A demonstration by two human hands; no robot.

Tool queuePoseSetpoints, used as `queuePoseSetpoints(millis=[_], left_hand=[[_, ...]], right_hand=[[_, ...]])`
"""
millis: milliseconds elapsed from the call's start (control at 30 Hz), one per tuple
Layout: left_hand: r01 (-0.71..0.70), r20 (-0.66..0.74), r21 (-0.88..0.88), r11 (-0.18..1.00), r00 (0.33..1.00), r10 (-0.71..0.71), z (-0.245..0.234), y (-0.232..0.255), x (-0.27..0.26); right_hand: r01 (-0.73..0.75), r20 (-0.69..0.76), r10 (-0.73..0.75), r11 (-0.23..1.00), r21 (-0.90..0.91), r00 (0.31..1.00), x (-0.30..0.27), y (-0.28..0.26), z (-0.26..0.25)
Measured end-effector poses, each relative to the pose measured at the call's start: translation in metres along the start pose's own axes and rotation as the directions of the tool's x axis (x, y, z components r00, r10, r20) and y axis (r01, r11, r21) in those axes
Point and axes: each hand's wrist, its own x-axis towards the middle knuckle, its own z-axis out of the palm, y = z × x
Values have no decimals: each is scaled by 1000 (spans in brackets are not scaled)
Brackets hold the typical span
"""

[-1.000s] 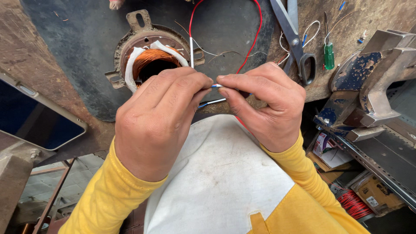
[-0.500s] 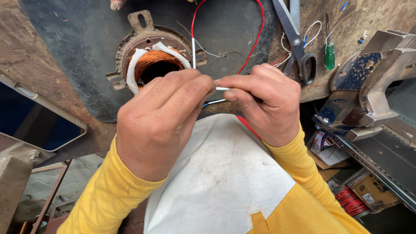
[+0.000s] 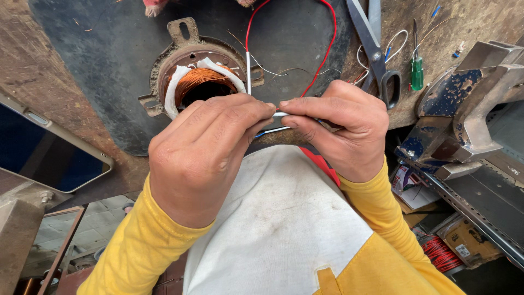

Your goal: The person strips the insulation from red and blue wires using scissors and twists the exposed ends. They then connect these wires to a copper-wound stator component and secure the connections by wrapping them with white thread.

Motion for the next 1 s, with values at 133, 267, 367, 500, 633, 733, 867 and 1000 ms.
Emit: queuePoseSetpoints(millis=[133, 267, 367, 500, 633, 733, 867, 1000], left_hand=[[9, -6, -1, 1000, 1000, -9, 1, 0, 1], [20, -9, 3, 1000, 1000, -20, 1, -2, 1], [24, -10, 0, 1000, 1000, -24, 0, -2, 0], [26, -4, -16, 1000, 1000, -26, 0, -4, 0], [46, 24, -10, 999, 999, -46, 0, -3, -2], [37, 27, 59, 998, 999, -38, 2, -2, -7], [15, -27, 142, 990, 1000, -11, 7, 1, -15], [-1, -125, 197, 980, 992, 26, 5, 16, -29]], right_hand=[[1, 8, -1, 999, -40, 1000, 3, 1, 0], [-9, 15, 10, 997, -73, 1000, 6, 1, -1], [4, 20, -3, 997, -76, 1000, 8, -1, 0], [25, 47, -23, 998, -58, 999, 10, -3, 1], [14, 65, -11, 999, -39, 998, 11, -5, 1], [50, 100, -40, 994, -98, 994, 16, -5, 0], [201, 107, -185, 966, -164, 977, 19, -11, 0], [192, 150, -183, 980, -49, 972, 11, -18, -6]])
